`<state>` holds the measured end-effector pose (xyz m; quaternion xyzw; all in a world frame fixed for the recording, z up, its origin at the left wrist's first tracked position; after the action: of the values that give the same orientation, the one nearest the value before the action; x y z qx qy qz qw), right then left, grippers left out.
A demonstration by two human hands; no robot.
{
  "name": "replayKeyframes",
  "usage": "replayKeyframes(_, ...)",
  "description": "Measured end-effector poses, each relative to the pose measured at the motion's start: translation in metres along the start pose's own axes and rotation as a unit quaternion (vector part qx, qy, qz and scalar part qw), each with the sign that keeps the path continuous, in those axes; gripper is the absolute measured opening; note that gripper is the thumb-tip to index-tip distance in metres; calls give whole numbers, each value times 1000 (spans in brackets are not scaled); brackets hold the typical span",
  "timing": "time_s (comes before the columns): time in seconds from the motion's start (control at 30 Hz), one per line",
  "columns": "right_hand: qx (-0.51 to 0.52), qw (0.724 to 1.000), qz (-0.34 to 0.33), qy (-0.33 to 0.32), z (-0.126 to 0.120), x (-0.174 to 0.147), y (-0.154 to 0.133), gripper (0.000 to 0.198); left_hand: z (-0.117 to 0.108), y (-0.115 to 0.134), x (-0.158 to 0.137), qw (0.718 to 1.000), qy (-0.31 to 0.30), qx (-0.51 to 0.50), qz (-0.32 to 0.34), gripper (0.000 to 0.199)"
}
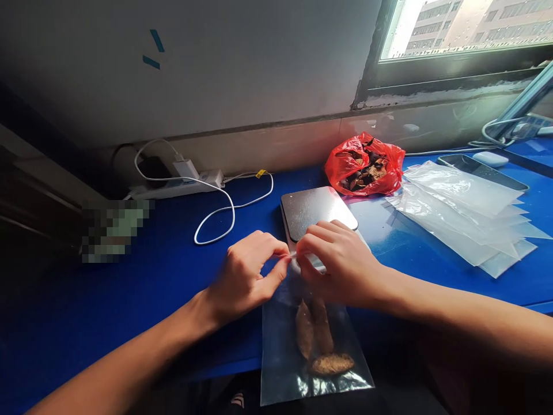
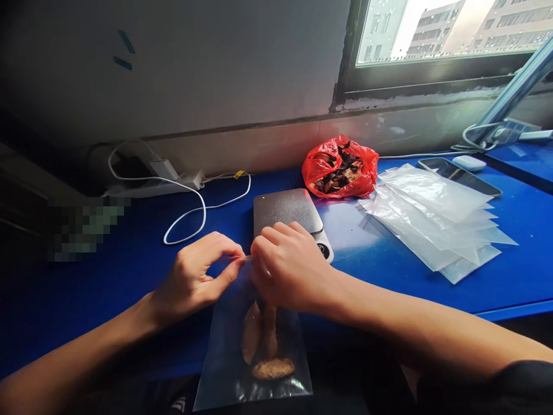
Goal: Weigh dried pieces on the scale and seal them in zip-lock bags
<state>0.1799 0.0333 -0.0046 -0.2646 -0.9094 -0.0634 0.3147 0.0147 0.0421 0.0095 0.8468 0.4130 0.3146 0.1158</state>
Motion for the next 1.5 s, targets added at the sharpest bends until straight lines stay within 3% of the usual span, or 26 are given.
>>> replayKeyframes(0.43, 6, 1000, -5, 17, 1, 0, -3, 14, 0, 9, -1, 996, 31, 78, 37, 11)
replayKeyframes(1.13, 21, 1000, 18, 5, -2, -2, 4, 7, -2, 10, 1, 993, 44, 110, 4, 14)
replayKeyframes(1.3, 3, 1000, 3, 8, -1, -1, 5, 11, -1, 11, 0, 989, 43, 142, -5, 12)
replayKeyframes(1.5, -2, 1000, -19, 10, 1, 0, -2, 12, 0, 20, -4, 982, 40, 183, 28, 13)
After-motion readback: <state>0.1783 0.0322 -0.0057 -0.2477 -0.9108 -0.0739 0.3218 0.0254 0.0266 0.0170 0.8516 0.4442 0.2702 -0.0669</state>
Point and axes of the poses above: each hand's wrist, its own x-axis towards the middle knuckle, its own z-axis out of the palm, y = z × x, the point moved 3 cm from there along x, towards the middle knuckle, and after that the axes turned 15 degrees about -z, right-handed, at the moved point
